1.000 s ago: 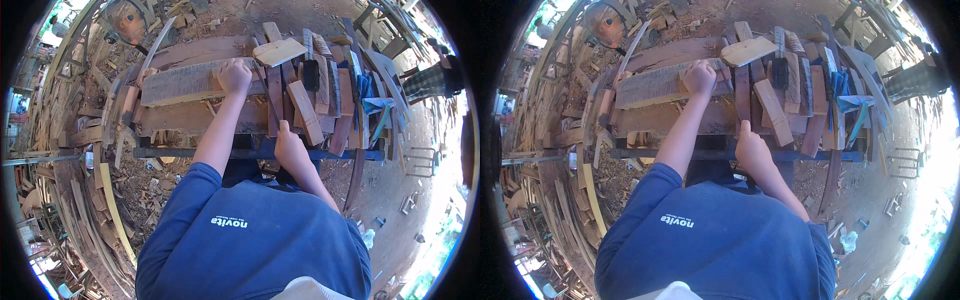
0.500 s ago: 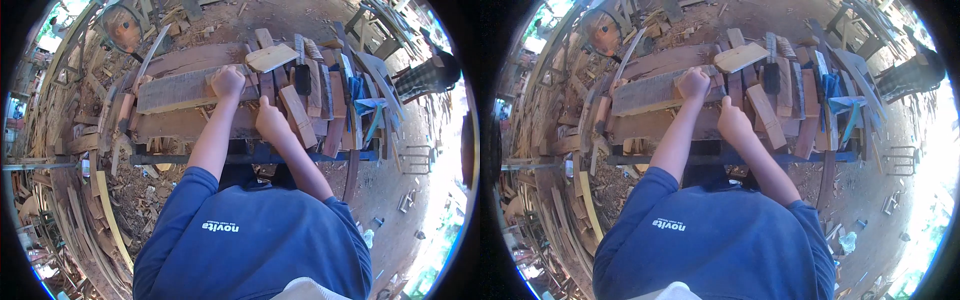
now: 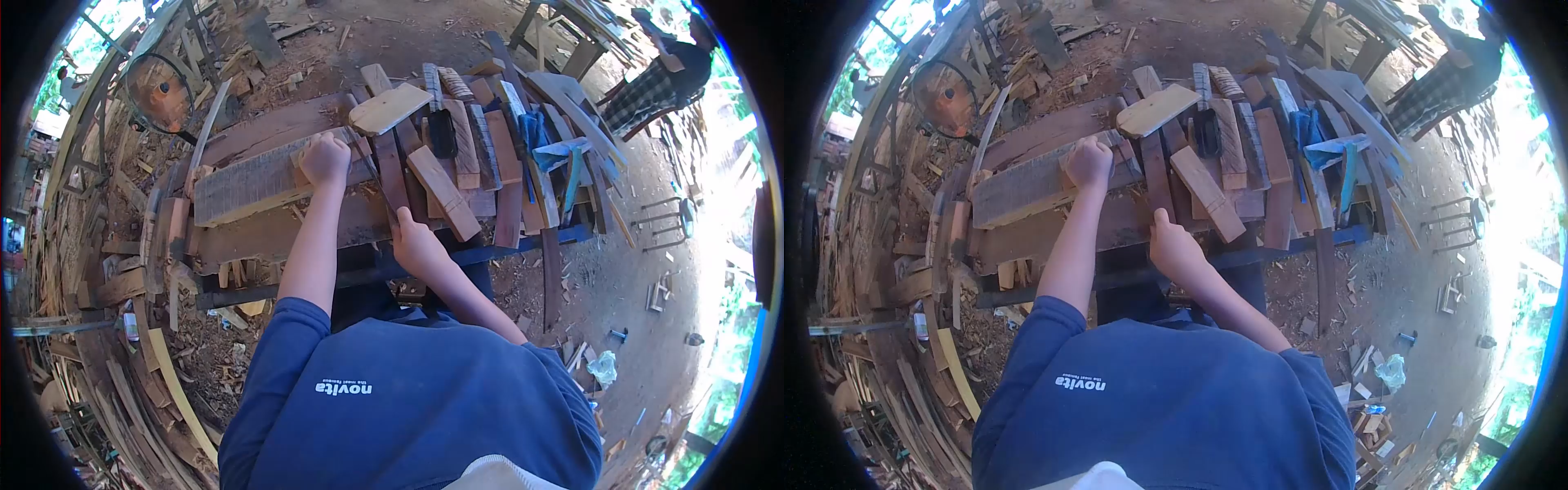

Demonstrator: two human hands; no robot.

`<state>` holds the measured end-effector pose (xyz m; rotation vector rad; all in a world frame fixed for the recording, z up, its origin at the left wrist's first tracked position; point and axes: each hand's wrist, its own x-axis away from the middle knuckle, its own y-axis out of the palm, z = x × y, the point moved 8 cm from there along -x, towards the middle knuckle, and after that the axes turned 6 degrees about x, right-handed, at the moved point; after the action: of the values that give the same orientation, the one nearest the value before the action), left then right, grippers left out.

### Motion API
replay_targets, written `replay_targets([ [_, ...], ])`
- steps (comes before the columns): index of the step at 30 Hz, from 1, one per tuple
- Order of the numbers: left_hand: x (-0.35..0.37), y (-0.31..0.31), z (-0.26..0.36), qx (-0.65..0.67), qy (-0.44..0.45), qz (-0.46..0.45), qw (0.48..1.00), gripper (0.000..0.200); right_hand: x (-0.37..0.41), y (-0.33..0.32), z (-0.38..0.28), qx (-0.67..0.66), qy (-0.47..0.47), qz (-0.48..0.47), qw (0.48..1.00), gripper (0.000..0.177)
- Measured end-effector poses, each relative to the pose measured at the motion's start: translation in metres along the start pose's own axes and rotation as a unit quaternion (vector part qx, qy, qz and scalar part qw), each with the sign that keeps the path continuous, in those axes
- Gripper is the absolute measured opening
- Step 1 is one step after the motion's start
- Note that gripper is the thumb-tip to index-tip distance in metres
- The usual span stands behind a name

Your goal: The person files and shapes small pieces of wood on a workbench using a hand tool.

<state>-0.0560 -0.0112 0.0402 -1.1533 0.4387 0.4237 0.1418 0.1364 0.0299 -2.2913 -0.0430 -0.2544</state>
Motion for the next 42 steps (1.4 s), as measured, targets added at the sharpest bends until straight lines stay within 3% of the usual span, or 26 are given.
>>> replay_targets([
  [4,0.001,-0.001,0.000,-0.008,0.006,0.008,1.000,0.020,0.005,0.007,0.007,-0.037,-0.019,0.018,0.999,0.019],
  [10,0.001,0.001,-0.001,-0.011,0.004,0.011,1.000,0.020,0.015,0.012,0.005,-0.082,-0.073,0.028,0.994,0.040],
  [13,0.001,0.000,-0.001,-0.014,0.007,0.003,1.000,0.020,0.020,0.014,0.004,-0.043,0.003,-0.041,0.998,0.048],
  [21,0.001,0.000,-0.001,0.002,0.010,0.011,1.000,0.020,0.022,0.020,0.012,-0.116,-0.060,0.050,0.990,0.051],
  [27,0.002,0.001,-0.001,-0.002,-0.008,-0.004,1.000,0.021,0.029,0.006,0.002,-0.104,-0.068,0.039,0.991,0.064],
  [42,0.003,0.003,-0.003,0.003,-0.001,0.000,1.000,0.021,0.030,-0.003,-0.004,-0.064,-0.076,0.045,0.994,0.051],
])
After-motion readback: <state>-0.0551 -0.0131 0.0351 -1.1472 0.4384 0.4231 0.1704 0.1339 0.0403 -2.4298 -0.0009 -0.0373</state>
